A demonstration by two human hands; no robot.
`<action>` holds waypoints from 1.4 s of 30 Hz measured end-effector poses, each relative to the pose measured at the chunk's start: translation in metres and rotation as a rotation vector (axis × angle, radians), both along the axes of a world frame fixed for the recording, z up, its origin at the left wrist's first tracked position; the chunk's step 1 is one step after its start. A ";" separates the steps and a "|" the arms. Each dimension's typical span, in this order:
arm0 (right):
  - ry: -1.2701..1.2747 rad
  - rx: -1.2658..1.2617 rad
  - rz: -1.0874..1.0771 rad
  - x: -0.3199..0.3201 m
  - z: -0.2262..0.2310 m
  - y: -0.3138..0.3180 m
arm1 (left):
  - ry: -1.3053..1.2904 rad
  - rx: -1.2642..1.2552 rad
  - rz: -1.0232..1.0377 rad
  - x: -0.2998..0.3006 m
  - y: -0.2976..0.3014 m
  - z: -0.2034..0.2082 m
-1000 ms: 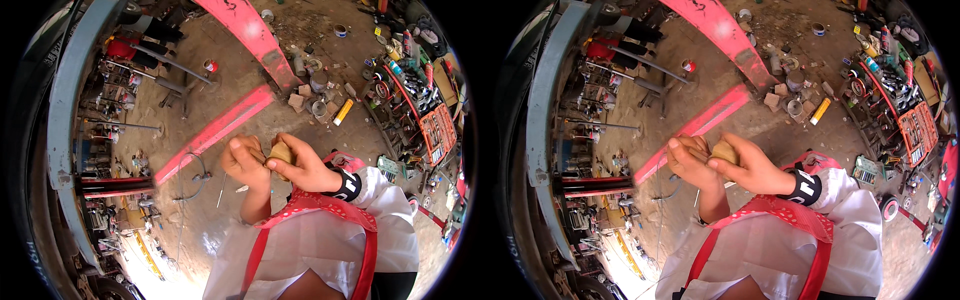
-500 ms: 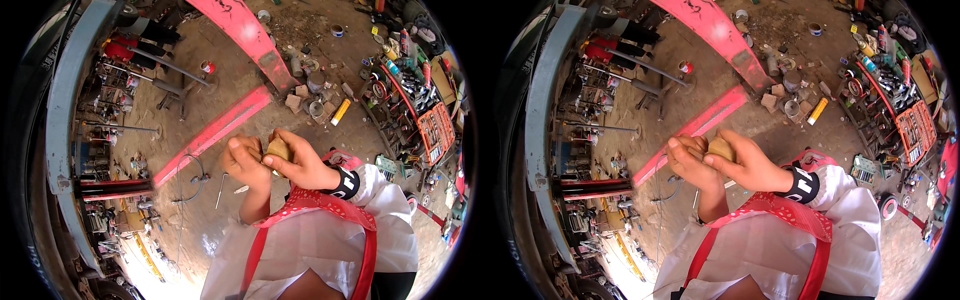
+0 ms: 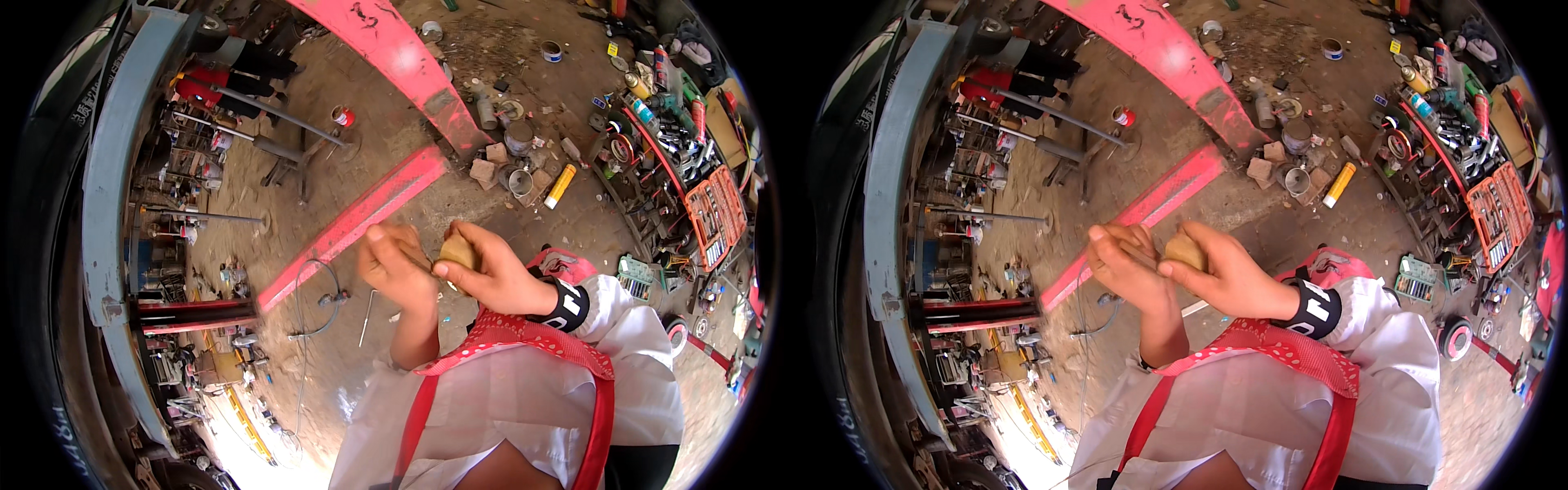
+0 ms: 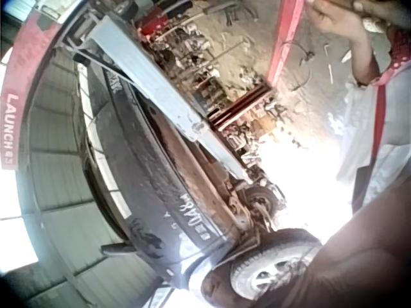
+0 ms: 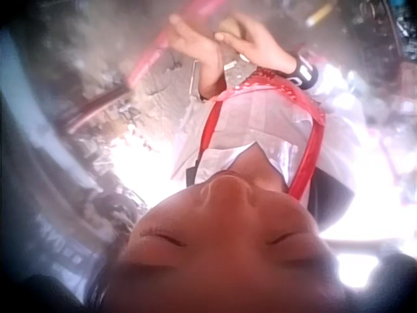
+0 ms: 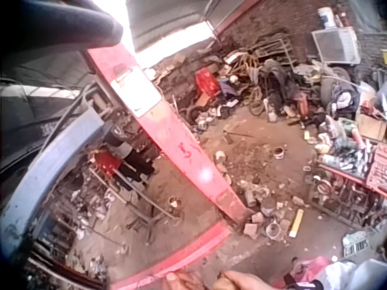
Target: The person holds a small, flat metal piece in their left hand and uses a piece of sandpaper in their right hand to sand the edges and surfaces. The person repeatedly turns the metal piece to sand different sides.
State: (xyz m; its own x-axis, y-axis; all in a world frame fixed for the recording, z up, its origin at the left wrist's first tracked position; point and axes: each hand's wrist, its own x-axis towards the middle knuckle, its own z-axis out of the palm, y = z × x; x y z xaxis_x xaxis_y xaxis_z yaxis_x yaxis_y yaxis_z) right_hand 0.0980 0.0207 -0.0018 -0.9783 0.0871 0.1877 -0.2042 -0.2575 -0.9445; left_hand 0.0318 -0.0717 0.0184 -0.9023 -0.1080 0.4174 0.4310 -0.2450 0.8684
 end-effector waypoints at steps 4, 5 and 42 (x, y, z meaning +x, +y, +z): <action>0.013 -0.026 0.039 -0.003 0.000 0.000 | 0.017 -0.039 -0.013 0.003 -0.004 -0.005; 0.004 -0.020 0.040 -0.001 -0.001 -0.001 | 0.010 -0.056 -0.008 0.002 -0.007 -0.003; -0.272 -1.140 0.644 -0.008 -0.030 -0.004 | -0.151 -0.115 -0.164 0.004 -0.026 -0.022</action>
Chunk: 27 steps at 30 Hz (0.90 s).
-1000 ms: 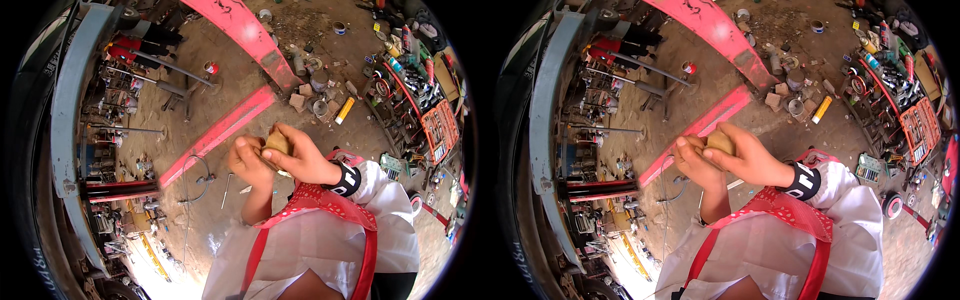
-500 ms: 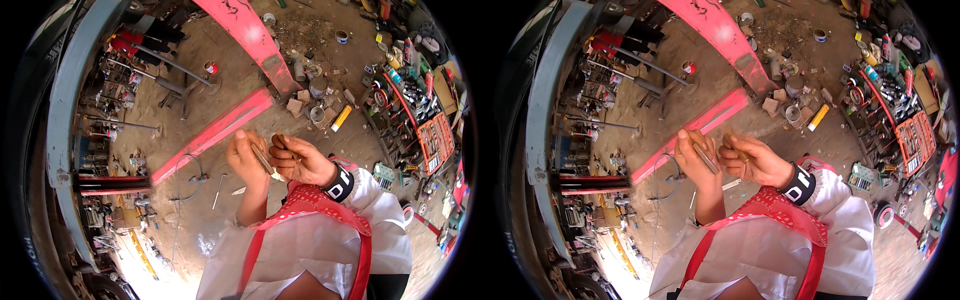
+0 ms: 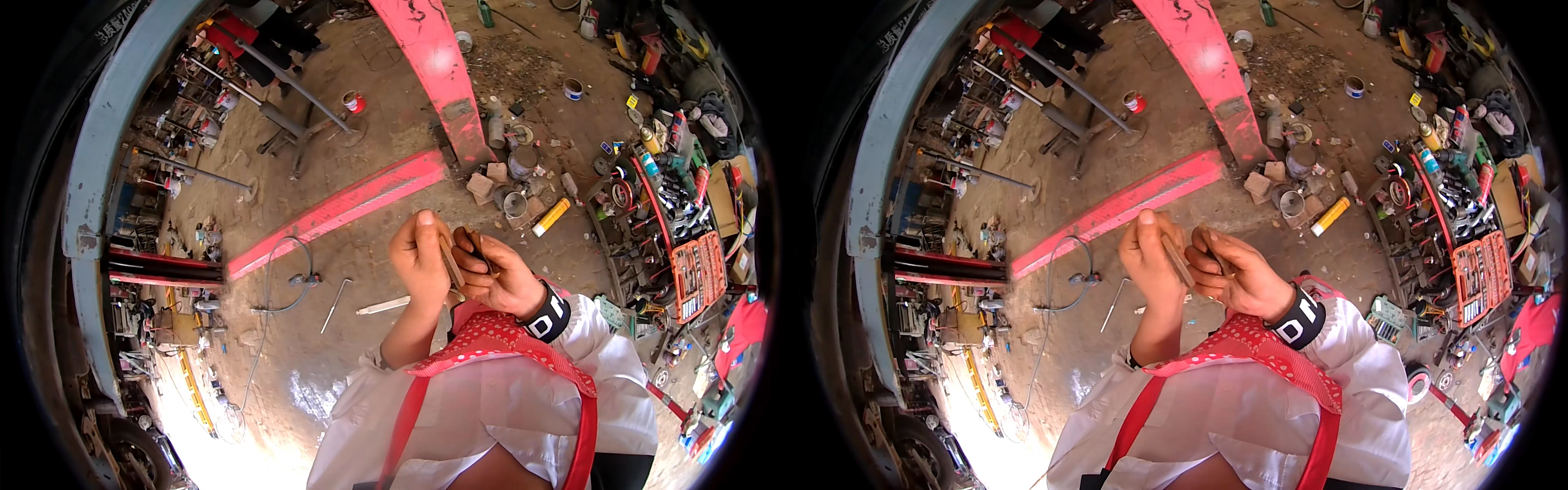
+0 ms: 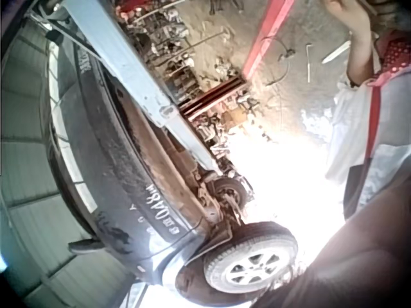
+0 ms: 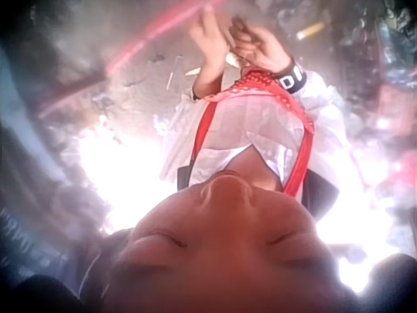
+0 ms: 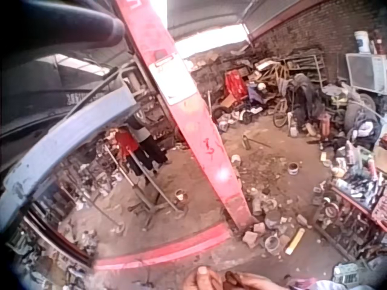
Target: The person holds a small, flat metal piece in their left hand and uses a piece of sandpaper in their right hand to sand the edges and surfaces. The person repeatedly turns the metal piece to sand different sides.
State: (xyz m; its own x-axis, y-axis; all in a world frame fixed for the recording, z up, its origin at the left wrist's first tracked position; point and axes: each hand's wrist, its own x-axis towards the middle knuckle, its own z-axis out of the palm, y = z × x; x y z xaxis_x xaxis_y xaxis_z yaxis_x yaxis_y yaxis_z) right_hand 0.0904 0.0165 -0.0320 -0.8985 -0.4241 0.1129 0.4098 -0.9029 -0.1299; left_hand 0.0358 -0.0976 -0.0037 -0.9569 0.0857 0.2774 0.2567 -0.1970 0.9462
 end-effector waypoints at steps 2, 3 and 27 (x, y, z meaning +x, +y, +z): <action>-0.008 0.067 -0.026 0.000 0.002 -0.001 | 0.013 -0.009 0.009 0.000 -0.002 0.000; -0.013 0.095 -0.036 0.000 0.002 -0.001 | 0.018 -0.012 0.022 0.001 -0.002 0.000; 0.103 0.351 -0.167 0.007 0.005 -0.007 | -0.088 -0.062 -0.027 0.003 0.001 0.015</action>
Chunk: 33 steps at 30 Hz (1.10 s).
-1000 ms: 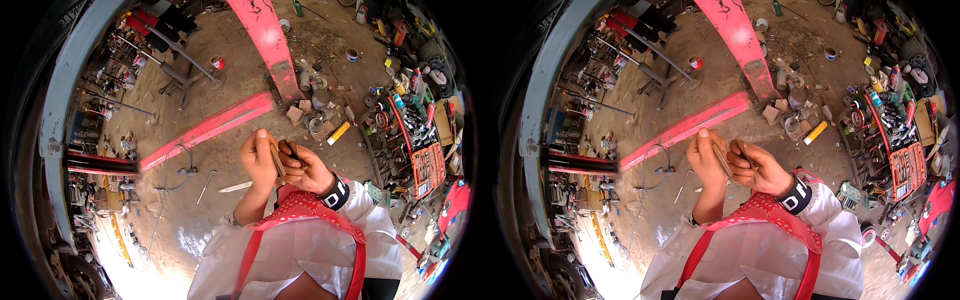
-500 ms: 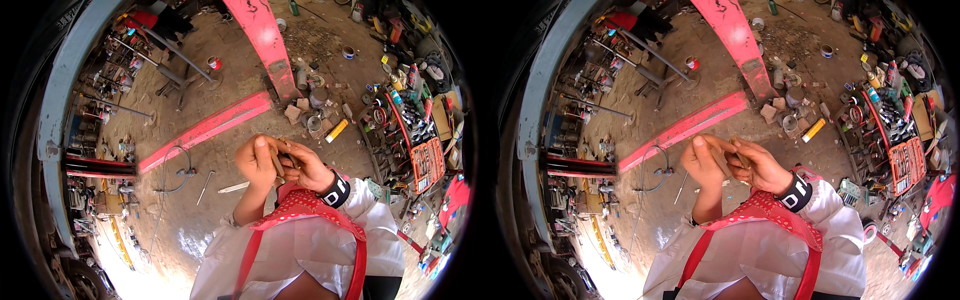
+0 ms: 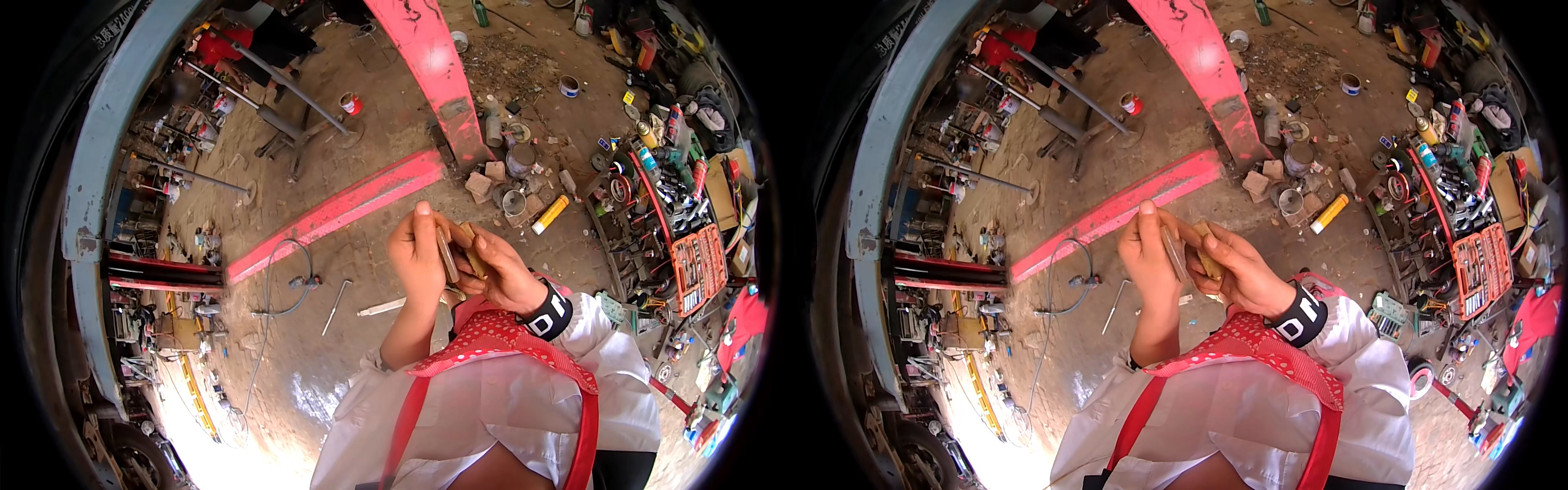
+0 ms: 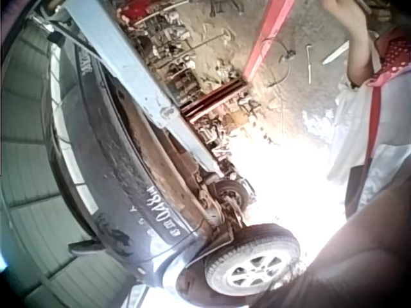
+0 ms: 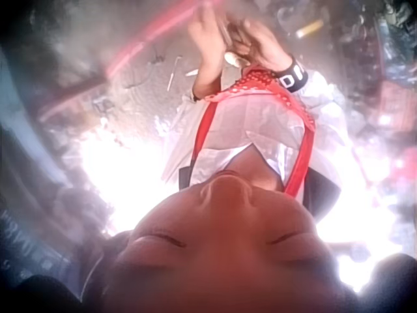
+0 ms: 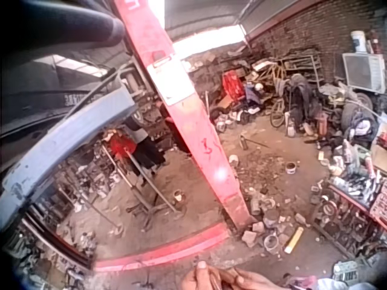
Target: The person holds a small, flat metal piece in their left hand and uses a piece of sandpaper in their right hand to sand the edges and surfaces. The person repeatedly turns the metal piece to sand different sides.
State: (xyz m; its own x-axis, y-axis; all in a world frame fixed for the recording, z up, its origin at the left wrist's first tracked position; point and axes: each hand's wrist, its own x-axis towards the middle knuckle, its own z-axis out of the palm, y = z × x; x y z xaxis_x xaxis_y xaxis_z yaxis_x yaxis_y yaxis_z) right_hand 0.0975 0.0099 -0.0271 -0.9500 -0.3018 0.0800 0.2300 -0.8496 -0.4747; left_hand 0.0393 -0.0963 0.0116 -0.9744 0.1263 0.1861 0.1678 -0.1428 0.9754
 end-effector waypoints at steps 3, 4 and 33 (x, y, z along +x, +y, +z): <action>0.034 -0.018 -0.003 -0.001 -0.003 0.000 | 0.008 0.034 0.012 -0.001 0.003 0.002; 0.042 -0.029 -0.005 -0.001 -0.004 0.000 | 0.008 0.041 0.012 -0.002 0.004 0.002; -0.043 0.159 -0.090 -0.001 -0.006 0.007 | 0.047 0.059 0.113 -0.007 0.008 -0.005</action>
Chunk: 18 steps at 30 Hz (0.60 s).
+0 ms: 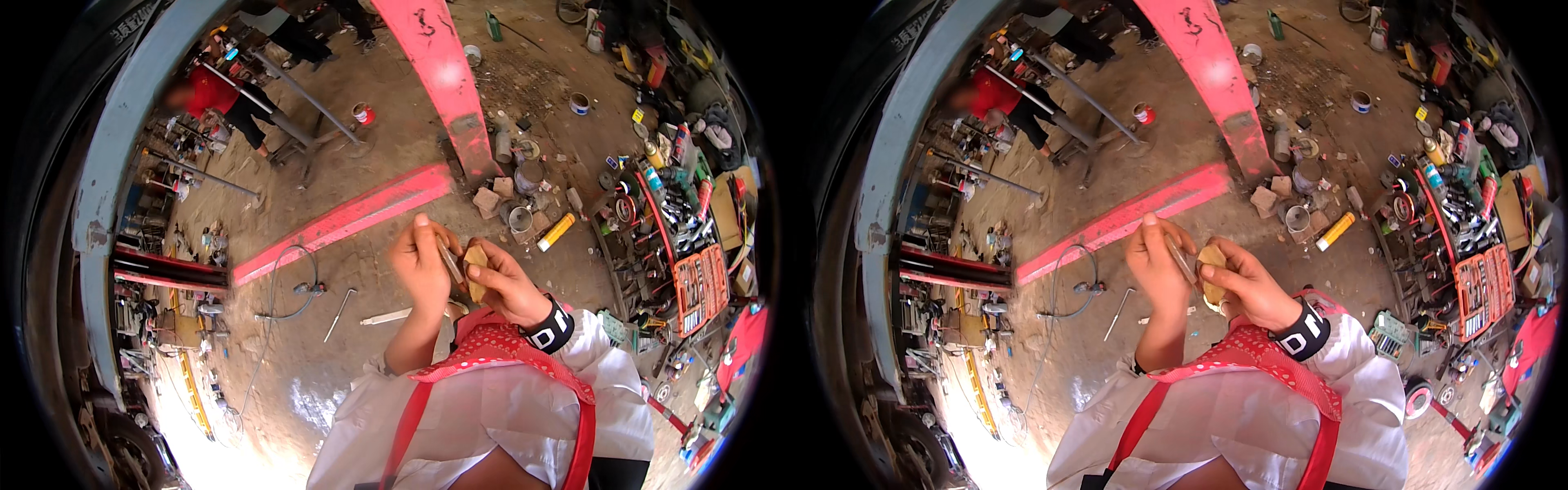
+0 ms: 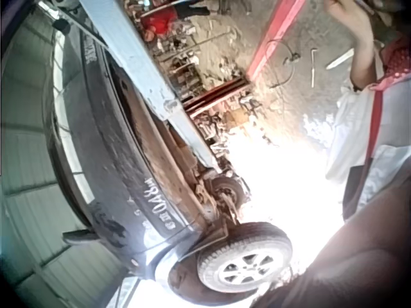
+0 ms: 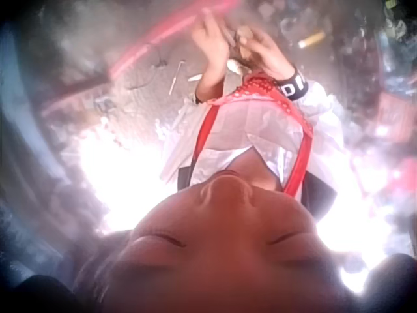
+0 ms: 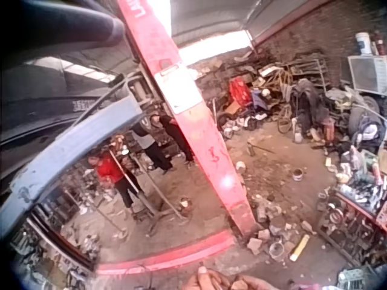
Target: The person holds a small, flat metal piece in their left hand and uses a piece of sandpaper in their right hand to sand the edges and surfaces. The person repeatedly turns the metal piece to sand different sides.
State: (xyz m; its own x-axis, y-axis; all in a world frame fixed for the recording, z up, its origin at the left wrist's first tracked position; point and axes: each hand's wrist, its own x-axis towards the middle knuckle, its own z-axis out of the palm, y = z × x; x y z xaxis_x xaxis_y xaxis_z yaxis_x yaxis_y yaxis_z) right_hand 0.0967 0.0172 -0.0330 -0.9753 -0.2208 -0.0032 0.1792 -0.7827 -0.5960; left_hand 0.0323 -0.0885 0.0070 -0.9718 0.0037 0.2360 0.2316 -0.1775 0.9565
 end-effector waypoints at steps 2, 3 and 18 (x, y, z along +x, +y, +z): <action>-0.004 0.047 -0.005 0.001 0.004 0.000 | 0.004 -0.012 -0.009 -0.001 -0.001 -0.003; -0.002 0.064 -0.017 0.003 0.004 0.001 | -0.010 -0.024 -0.026 -0.002 -0.002 -0.005; 0.265 0.747 -0.256 0.002 0.015 0.007 | 0.143 -0.202 0.070 -0.003 -0.004 -0.005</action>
